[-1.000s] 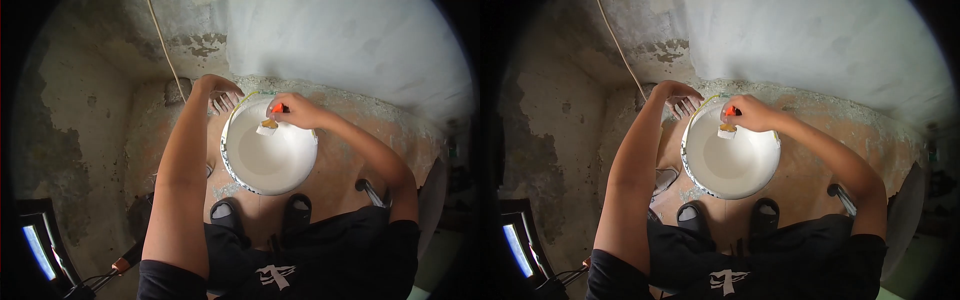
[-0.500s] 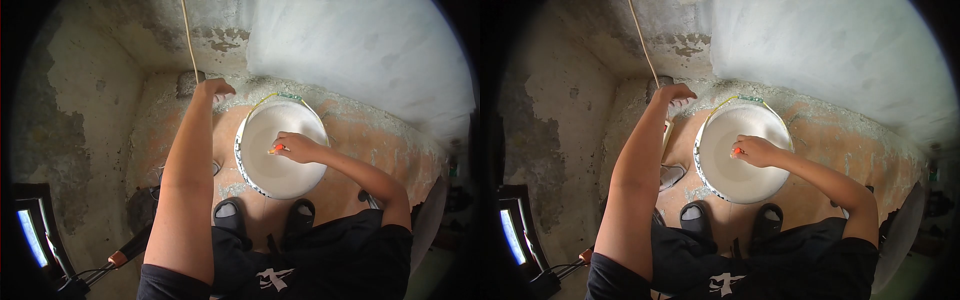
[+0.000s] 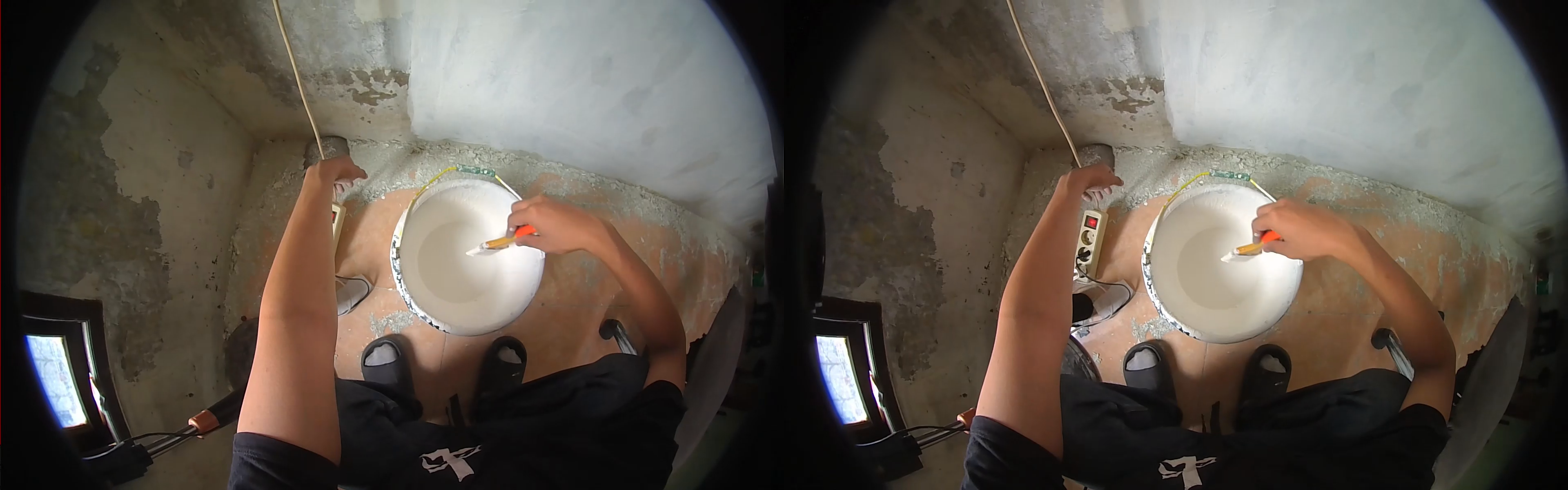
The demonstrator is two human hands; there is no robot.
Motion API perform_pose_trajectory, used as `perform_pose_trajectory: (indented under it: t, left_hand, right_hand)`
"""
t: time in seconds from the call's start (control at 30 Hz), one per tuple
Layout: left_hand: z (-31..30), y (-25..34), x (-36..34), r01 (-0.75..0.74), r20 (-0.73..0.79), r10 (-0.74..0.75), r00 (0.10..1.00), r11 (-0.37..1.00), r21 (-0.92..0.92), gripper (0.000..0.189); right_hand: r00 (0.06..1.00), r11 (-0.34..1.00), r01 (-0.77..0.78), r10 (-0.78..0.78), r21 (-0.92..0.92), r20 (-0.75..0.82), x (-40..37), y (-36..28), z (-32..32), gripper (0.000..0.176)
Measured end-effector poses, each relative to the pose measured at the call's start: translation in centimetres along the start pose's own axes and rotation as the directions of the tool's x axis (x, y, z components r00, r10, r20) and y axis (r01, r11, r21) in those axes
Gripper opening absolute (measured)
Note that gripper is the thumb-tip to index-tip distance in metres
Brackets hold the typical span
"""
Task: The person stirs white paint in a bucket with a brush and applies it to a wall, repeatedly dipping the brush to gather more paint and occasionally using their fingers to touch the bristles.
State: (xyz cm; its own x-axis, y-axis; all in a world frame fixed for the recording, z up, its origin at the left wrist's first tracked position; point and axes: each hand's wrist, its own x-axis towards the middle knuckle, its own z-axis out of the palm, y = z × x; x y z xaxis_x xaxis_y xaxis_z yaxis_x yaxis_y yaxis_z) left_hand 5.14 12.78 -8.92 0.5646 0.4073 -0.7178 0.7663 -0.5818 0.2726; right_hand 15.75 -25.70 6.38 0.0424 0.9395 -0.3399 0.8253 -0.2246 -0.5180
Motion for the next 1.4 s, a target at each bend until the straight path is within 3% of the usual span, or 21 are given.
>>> perform_pose_trajectory:
  t: [0.2,0.27,0.4,0.47,0.63,0.7,0.77,0.9,1.0,1.07,1.2,1.3,1.4]
  left_hand:
    - [-0.3,0.8,-1.3,0.032,0.026,-0.033,0.999,0.999,0.012,0.054]
    - [-0.3,1.6,-2.5,0.108,0.095,-0.101,0.990,0.992,-0.071,0.052]
    - [-0.3,2.6,-4.2,0.119,0.215,-0.075,0.974,0.973,-0.197,0.052]
    - [-0.3,3.2,-4.8,0.120,0.245,-0.081,0.966,0.981,-0.150,0.050]
    - [-0.4,3.6,-4.2,0.133,0.255,-0.094,0.962,0.981,-0.140,0.054]
    - [-0.6,3.5,-4.3,0.050,0.196,-0.032,0.980,0.995,-0.091,0.058]
    - [-0.5,3.0,-3.3,0.035,0.156,-0.026,0.987,0.997,-0.061,0.058]
    - [-0.6,2.5,-2.7,-0.017,0.072,0.023,0.997,0.997,-0.076,0.055]
    - [-0.8,2.8,-2.0,0.080,0.170,-0.076,0.983,0.997,-0.014,0.055]
    - [-0.9,2.6,-1.8,0.072,0.186,-0.070,0.980,0.997,-0.008,0.056]
    - [-1.1,3.2,-2.9,0.079,0.190,-0.082,0.978,0.997,0.025,0.057]
    - [-1.1,2.8,-3.0,0.039,0.191,-0.047,0.981,0.998,0.047,0.057]
    - [-1.0,2.3,-3.1,-0.008,0.104,0.007,0.995,1.000,0.007,0.059]
  right_hand:
    - [0.987,0.940,-0.130,0.152,-0.316,0.046,-1.8,0.6,1.4,0.013]
    - [0.977,0.882,-0.194,0.215,-0.430,0.000,-2.1,0.6,1.6,0.011]
    - [0.957,0.845,-0.289,0.268,-0.450,-0.111,-3.0,0.5,2.1,0.010]
    - [0.891,0.812,-0.424,0.452,-0.401,-0.028,-2.9,0.2,1.8,0.012]
    - [0.905,0.846,-0.382,0.424,-0.372,0.037,-3.9,-0.5,-1.4,0.012]
    - [0.912,0.867,-0.363,0.406,-0.340,0.061,-4.0,-0.1,-2.0,0.012]
    - [0.938,0.928,-0.331,0.344,-0.171,0.051,-4.1,0.7,-2.3,0.016]
    - [0.910,0.867,-0.380,0.414,-0.323,0.041,-4.2,3.3,-0.7,0.020]
    - [0.903,0.879,-0.397,0.426,-0.264,0.059,-4.0,3.7,-1.3,0.020]
    - [0.914,0.921,-0.389,0.391,-0.037,0.112,-3.8,3.7,-1.7,0.024]
    - [0.928,0.925,-0.357,0.367,-0.126,0.060,-4.0,6.0,-0.7,0.025]
    - [0.911,0.918,-0.390,0.396,-0.070,0.118,-3.9,6.2,-1.2,0.023]
    - [0.956,0.956,-0.284,0.275,0.080,0.100,-3.9,7.3,-0.9,0.023]
